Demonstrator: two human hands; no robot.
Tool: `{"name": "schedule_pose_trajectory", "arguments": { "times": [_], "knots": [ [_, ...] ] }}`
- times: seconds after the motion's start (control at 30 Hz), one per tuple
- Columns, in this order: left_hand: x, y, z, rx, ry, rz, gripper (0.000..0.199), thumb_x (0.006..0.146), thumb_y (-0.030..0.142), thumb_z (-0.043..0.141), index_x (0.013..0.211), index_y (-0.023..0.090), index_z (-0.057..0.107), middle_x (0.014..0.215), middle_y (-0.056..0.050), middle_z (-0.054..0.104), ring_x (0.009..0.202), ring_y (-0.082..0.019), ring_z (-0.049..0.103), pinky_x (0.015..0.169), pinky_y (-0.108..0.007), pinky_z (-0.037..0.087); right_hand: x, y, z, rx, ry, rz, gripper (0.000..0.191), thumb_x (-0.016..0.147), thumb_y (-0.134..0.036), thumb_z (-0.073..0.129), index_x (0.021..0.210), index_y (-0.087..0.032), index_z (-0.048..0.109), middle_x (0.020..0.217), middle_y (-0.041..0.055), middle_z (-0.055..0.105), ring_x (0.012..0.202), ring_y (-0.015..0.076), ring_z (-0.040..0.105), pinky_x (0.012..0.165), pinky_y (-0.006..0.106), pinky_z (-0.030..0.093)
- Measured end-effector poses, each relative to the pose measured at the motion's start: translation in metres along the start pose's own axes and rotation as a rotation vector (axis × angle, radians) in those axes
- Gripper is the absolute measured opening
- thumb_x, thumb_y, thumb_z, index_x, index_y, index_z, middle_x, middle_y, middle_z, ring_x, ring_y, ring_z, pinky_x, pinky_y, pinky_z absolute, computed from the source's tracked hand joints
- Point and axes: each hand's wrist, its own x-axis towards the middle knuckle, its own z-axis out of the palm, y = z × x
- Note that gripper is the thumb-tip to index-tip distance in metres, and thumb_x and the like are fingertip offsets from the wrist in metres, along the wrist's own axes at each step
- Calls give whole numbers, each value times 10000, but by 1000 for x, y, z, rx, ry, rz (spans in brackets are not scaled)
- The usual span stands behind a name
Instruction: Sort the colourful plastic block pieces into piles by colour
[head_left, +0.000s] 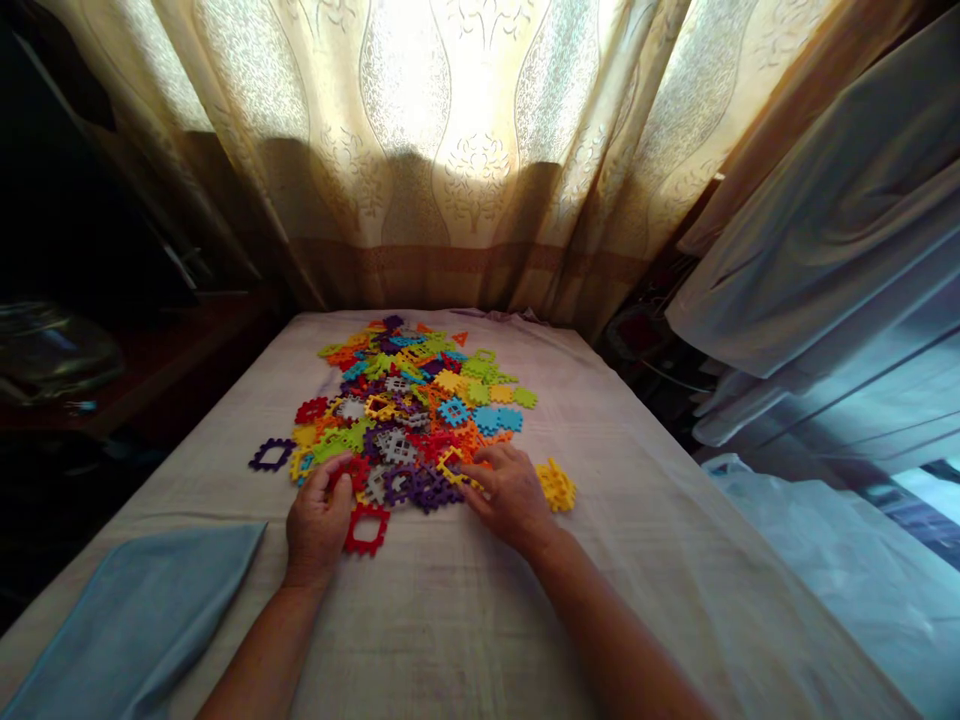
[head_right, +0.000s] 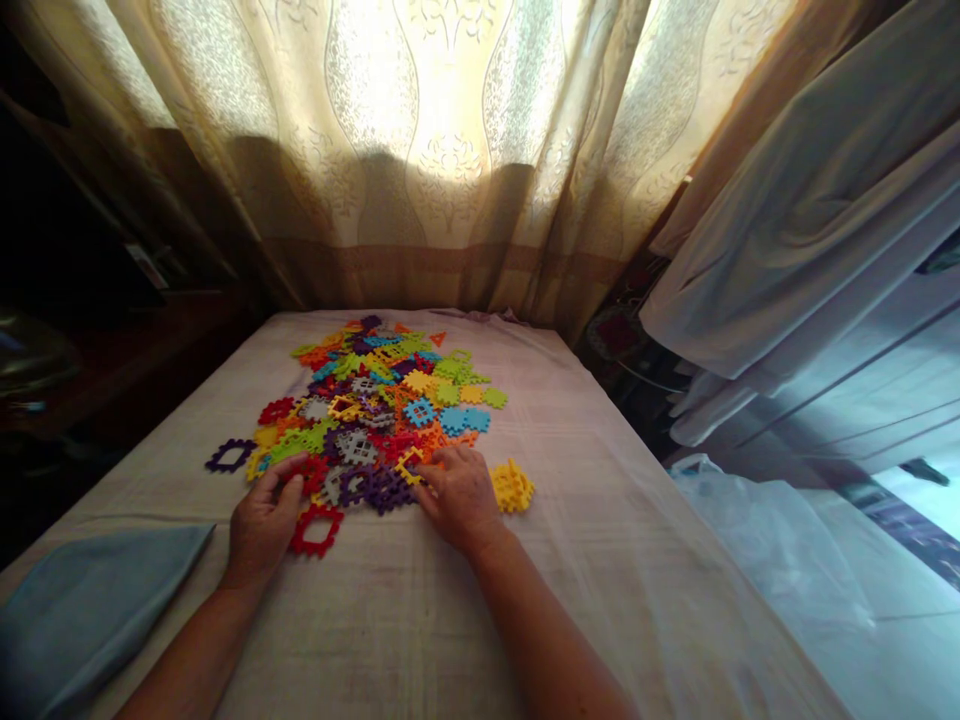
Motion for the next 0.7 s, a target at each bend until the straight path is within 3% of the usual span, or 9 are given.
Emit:
{"name": "schedule_pose_trajectory", "arguments": {
  "times": [0.2, 0.33, 0.43, 0.57, 0.7],
  "knots": [
    [1, -1, -1, -1, -17, 2, 340, 842, 359, 477, 1094, 217, 656, 1134, -53, 700, 1058, -206, 646, 954, -363, 496, 9, -22, 18, -45, -58, 87, 124, 870, -243, 602, 811, -217, 709, 897, 72, 631, 914, 219, 539, 842, 360, 422],
    [0, -1, -1, 17, -14, 16, 335, 848, 345, 461, 1090, 212, 650, 1125, -54, 698, 1044, -207, 646, 945, -365, 499, 5, -21, 6, 153, 20, 87, 105, 857, -227, 615, 785, -219, 691, 881, 44, 656, 869, 181, 571, 810, 305, 434],
    [-3, 2, -5, 77, -1, 132, 309, 853, 331, 459, 1063, 219, 656, 1111, -50, 696, 1047, -209, 634, 961, -365, 482, -4, -5, -18, 225, 22, 118, 82, 842, -227, 625, 793, -216, 690, 883, 35, 673, 864, 167, 594, 797, 279, 444],
    [-8, 9, -12, 231, -37, 315, 271, 849, 369, 490, 983, 223, 675, 992, -52, 707, 961, -221, 634, 920, -363, 478, -26, 34, -52, 20, -61, 292, 91, 807, -218, 616, 807, -211, 707, 909, 53, 690, 888, 202, 610, 810, 314, 444],
    [-15, 11, -26, 374, -85, 378, 244, 857, 399, 498, 879, 224, 667, 870, -45, 698, 842, -214, 625, 836, -349, 473, -43, 62, -65, -108, -148, 427, 97, 768, -251, 630, 779, -230, 723, 906, 55, 701, 886, 228, 626, 786, 335, 451]
  ]
}}
